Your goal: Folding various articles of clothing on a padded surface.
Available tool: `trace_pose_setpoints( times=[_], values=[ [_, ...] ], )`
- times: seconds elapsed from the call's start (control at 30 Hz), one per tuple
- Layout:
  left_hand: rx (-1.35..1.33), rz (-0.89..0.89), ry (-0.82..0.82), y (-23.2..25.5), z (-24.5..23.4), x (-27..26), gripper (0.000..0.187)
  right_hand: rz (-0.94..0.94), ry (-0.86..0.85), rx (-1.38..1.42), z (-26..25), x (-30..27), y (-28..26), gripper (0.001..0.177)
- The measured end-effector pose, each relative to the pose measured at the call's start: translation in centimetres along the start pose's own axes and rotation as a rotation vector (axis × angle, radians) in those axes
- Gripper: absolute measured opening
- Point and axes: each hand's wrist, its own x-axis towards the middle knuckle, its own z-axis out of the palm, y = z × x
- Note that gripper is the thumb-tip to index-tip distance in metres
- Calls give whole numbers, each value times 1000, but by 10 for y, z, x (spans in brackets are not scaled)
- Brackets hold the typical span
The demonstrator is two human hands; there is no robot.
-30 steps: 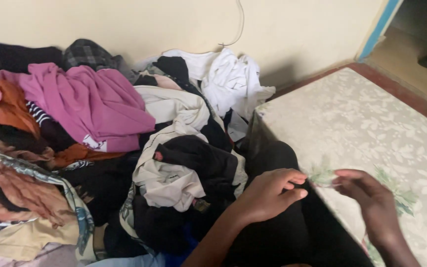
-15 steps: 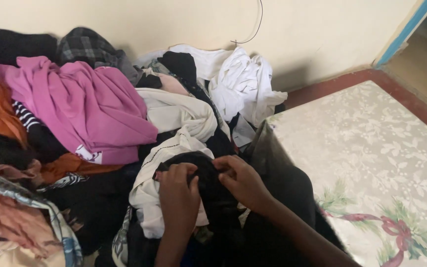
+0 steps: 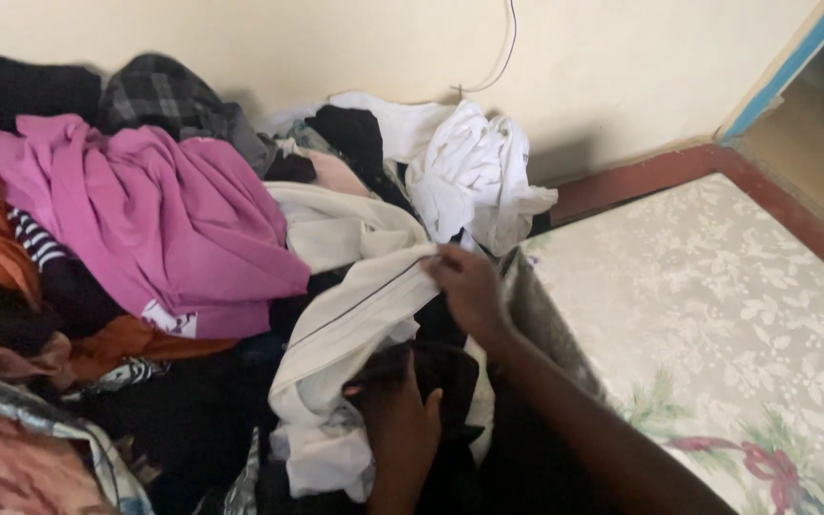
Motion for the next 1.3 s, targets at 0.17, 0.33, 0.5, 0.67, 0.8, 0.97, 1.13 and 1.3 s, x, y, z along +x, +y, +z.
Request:
trace_pose_setpoints(
  times=[0.17, 0.33, 0.5, 0.67, 0.8, 0.97, 1.13, 1.3],
  values=[
    [-33, 0, 18, -26, 13, -24, 85, 30, 240, 562, -127, -77, -52, 16],
    [-357, -122, 15, -9, -19, -12, 103, -166, 376, 685, -230, -153, -83, 24],
    [-337, -146, 81, 51, -29, -25, 71, -124, 435, 553, -313, -204, -70, 20],
    [-389, 270, -44, 161, -6, -54, 65, -78, 528, 578, -358, -247, -77, 18],
    [-303, 592, -115, 206, 41, -63, 74, -116, 578, 641, -410, -295, -71, 17],
    [-490, 486, -168, 245, 83, -10, 8, -47, 771, 581, -466, -357, -54, 27],
    [-1071, 188, -214, 317, 58, 5, 14, 298, 1044, -442, -480, -408, 62, 39],
    [-1077, 726, -243, 307, 124, -66, 59, 608, 860, -561, -428, -459, 163, 62]
  ],
)
